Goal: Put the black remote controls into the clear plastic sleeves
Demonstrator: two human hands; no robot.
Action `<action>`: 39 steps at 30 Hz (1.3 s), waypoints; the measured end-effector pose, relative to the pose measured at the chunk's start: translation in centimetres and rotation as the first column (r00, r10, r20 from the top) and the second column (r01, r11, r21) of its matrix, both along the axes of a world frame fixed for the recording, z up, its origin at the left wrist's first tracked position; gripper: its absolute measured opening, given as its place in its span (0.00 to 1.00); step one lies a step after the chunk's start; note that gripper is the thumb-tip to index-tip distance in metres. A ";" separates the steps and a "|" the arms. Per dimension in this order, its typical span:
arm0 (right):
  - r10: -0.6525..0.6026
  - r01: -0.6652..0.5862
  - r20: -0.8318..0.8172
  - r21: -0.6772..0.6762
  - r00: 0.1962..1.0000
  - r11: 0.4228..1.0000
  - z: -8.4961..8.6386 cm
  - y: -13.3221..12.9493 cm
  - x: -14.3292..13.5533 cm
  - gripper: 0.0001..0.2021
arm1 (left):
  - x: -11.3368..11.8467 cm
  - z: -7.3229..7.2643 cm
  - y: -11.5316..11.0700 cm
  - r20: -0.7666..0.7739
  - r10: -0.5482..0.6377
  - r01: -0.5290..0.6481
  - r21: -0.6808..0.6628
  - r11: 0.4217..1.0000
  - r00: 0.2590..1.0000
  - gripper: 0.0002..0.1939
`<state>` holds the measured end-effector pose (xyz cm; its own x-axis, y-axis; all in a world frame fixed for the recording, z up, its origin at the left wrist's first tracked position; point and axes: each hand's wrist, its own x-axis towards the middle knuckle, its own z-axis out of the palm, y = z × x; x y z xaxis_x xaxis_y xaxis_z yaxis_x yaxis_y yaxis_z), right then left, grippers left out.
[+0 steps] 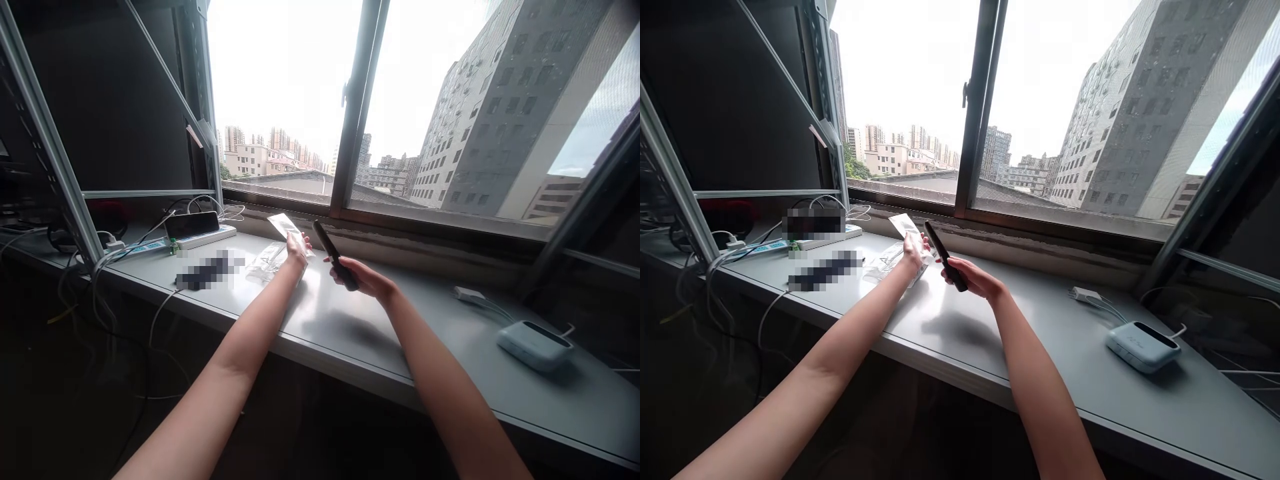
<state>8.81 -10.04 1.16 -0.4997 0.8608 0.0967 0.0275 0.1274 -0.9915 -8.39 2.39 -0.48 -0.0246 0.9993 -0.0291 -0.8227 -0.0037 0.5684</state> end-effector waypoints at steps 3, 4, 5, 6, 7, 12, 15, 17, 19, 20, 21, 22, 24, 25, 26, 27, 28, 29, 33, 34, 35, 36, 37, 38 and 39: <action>-0.130 0.152 -0.158 0.137 0.979 0.979 0.4 0.1 -0.7 0.26 | 0.6 0.3 -0.4 -0.092 -0.058 0.058 0.005 0.998 0.994 0.22; -0.163 0.196 -0.200 0.162 0.966 0.967 0.5 0.3 -0.8 0.28 | 0.8 0.4 -0.5 -0.117 -0.091 0.094 0.022 0.995 0.989 0.20; -0.192 0.234 -0.230 0.172 0.954 0.957 0.7 0.4 -0.8 0.30 | 0.9 0.5 -0.7 -0.138 -0.122 0.128 0.037 0.991 0.983 0.20; -0.217 0.264 -0.250 0.172 0.944 0.949 0.8 0.5 -0.8 0.32 | 1.0 0.5 -0.8 -0.156 -0.150 0.159 0.048 0.986 0.976 0.20; -0.236 0.285 -0.263 0.165 0.935 0.944 0.9 0.7 -0.7 0.33 | 1.1 0.6 -0.9 -0.170 -0.173 0.184 0.053 0.982 0.970 0.21; -0.314 0.373 -0.360 0.103 0.878 0.922 0.7 1.2 -0.4 0.35 | 1.1 0.5 -1.0 -0.226 -0.215 0.230 0.042 0.972 0.950 0.31; -0.346 0.417 -0.382 0.118 0.857 0.901 0.5 1.5 -0.4 0.35 | 1.2 0.5 -0.8 -0.244 -0.233 0.249 0.036 0.968 0.941 0.38; -0.345 0.419 -0.409 0.104 0.845 0.902 0.3 1.7 -0.4 0.34 | 1.3 0.5 -0.8 -0.232 -0.238 0.250 0.021 0.968 0.943 0.39; -0.335 0.409 -0.459 0.069 0.823 0.910 0.2 1.9 -0.3 0.32 | 1.4 0.4 -0.9 -0.216 -0.225 0.234 0.018 0.972 0.950 0.35; -0.333 0.408 -0.475 0.060 0.814 0.911 0.1 1.9 -0.3 0.30 | 1.4 0.4 -0.9 -0.215 -0.217 0.227 0.023 0.974 0.952 0.33; -0.335 0.413 -0.481 0.064 0.811 0.908 0.1 1.9 -0.3 0.28 | 1.5 0.4 -0.9 -0.221 -0.208 0.220 0.032 0.975 0.953 0.31; -0.342 0.425 -0.475 0.075 0.811 0.902 -0.1 1.9 -0.2 0.27 | 1.5 0.3 -1.0 -0.231 -0.200 0.215 0.041 0.976 0.952 0.29; -0.370 0.456 -0.451 0.095 0.812 0.885 -0.3 1.9 -0.3 0.27 | 1.5 0.3 -1.0 -0.255 -0.188 0.206 0.047 0.977 0.949 0.28; -0.386 0.469 -0.441 0.094 0.810 0.878 -0.5 1.9 -0.4 0.28 | 1.5 0.3 -0.9 -0.263 -0.186 0.204 0.045 0.978 0.947 0.28; -0.402 0.479 -0.435 0.080 0.806 0.874 -0.6 1.9 -0.5 0.28 | 1.5 0.3 -0.9 -0.268 -0.184 0.203 0.043 0.978 0.946 0.29; -0.417 0.485 -0.432 0.057 0.800 0.873 -0.7 2.0 -0.6 0.28 | 1.4 0.4 -0.8 -0.273 -0.186 0.204 0.040 0.978 0.944 0.30; -0.432 0.489 -0.428 0.026 0.794 0.872 -0.8 2.1 -0.7 0.27 | 1.4 0.4 -0.7 -0.277 -0.190 0.208 0.037 0.977 0.942 0.31; -0.447 0.490 -0.422 -0.008 0.789 0.872 -0.9 2.1 -0.8 0.25 | 1.4 0.3 -0.7 -0.283 -0.194 0.213 0.036 0.976 0.939 0.33; -0.450 0.440 -0.383 -0.120 0.807 0.890 -0.8 2.2 -1.0 0.14 | 1.4 0.3 -0.5 -0.297 -0.197 0.214 0.024 0.977 0.934 0.34; -0.440 0.424 -0.388 -0.131 0.810 0.896 -0.7 2.2 -1.0 0.12 | 1.4 0.3 -0.4 -0.295 -0.199 0.215 0.024 0.976 0.935 0.33; -0.430 0.411 -0.402 -0.136 0.809 0.901 -0.6 2.1 -1.0 0.11 | 1.4 0.3 -0.4 -0.292 -0.204 0.220 0.024 0.975 0.934 0.32; -0.423 0.405 -0.421 -0.137 0.802 0.904 -0.5 2.1 -1.1 0.10 | 1.4 0.3 -0.4 -0.287 -0.211 0.228 0.025 0.973 0.934 0.31; -0.419 0.404 -0.445 -0.134 0.791 0.905 -0.4 2.0 -1.1 0.09 | 1.4 0.3 -0.3 -0.281 -0.220 0.237 0.028 0.971 0.934 0.30; -0.420 0.410 -0.468 -0.130 0.777 0.903 -0.4 2.0 -1.1 0.09 | 1.4 0.3 -0.3 -0.274 -0.227 0.244 0.031 0.969 0.935 0.29; -0.425 0.421 -0.489 -0.124 0.762 0.899 -0.3 2.1 -1.1 0.09 | 1.4 0.3 -0.2 -0.266 -0.234 0.251 0.032 0.967 0.935 0.28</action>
